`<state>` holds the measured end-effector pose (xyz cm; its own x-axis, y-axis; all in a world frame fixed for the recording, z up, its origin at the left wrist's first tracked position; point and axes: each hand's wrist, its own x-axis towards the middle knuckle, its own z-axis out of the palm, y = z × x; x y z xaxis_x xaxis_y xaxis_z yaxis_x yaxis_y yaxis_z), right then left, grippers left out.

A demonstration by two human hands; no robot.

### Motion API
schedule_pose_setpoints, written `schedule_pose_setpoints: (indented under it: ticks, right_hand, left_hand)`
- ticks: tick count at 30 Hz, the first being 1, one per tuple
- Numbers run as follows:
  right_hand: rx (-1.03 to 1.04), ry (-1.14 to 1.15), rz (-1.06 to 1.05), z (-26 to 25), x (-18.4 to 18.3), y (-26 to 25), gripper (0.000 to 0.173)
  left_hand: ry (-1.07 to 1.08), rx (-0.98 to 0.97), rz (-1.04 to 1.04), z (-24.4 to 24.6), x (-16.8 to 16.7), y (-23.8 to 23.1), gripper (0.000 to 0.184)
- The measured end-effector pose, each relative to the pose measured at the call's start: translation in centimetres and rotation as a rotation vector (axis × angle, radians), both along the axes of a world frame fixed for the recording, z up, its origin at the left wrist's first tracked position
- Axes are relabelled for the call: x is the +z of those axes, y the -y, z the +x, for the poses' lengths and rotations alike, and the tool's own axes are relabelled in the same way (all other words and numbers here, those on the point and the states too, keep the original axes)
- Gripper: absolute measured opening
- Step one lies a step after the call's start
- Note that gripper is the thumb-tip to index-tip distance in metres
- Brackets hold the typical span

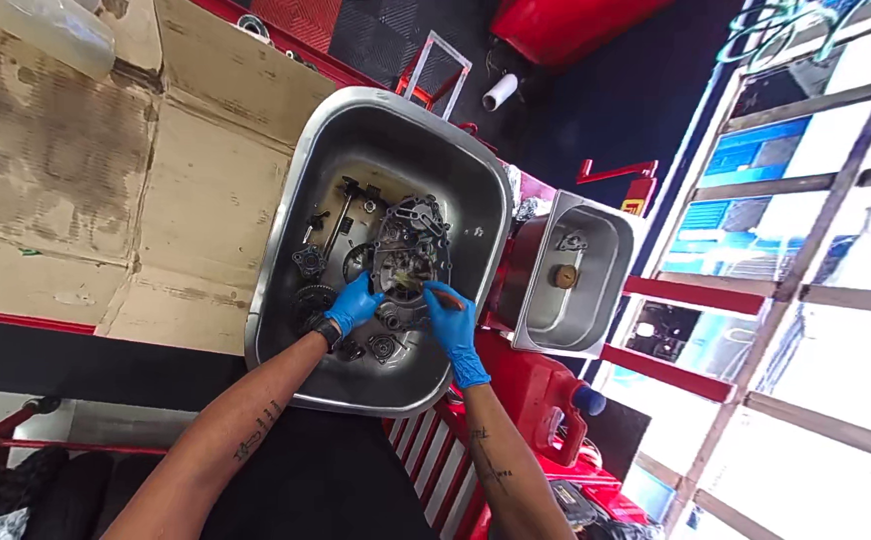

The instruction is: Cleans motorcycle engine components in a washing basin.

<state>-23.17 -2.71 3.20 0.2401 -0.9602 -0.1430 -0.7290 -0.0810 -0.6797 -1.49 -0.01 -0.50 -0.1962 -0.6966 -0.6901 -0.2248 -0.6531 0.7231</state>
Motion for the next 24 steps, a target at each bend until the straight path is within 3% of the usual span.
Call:
schedule_pose_setpoints:
  ticks: [3,8,13,16,19,22,24]
  right_hand:
    - [0.091,-0.109,-0.046,1.4,1.1,2.7,0.023]
    - [0.145,-0.047,-0.203,1.9,1.5,7.4,0.022]
    - [0.046,-0.241,-0.127,1.0,1.5,5.8,0.023]
    - [-0.190,-0.094,-0.179,2.7,1.0,6.2,0.022]
    - [-0.207,-0.042,-0.174,3.3,-1.0,4.4,0.024]
    - [-0.411,0.203,-0.118,6.1,-0.3,4.6,0.020]
    - [-0.350,0.241,-0.090,8.6,0.8,4.2,0.020]
  left_hand:
    - [-0.005,0.006,-0.003,-0.3,0.3,0.5,0.062]
    - [0.010,0.001,0.002,-0.7,-0.1,0.2,0.060]
    - [0.022,0.029,0.015,-1.0,0.5,0.5,0.064]
    - [0.019,0.025,0.022,-1.4,0.5,0.1,0.064]
    - [0.033,0.014,0.023,-1.3,0.7,0.7,0.065]
    - [0.051,-0.021,0.051,-1.3,1.0,0.7,0.064]
    - [0.074,-0.050,0.063,-1.4,1.3,0.8,0.063]
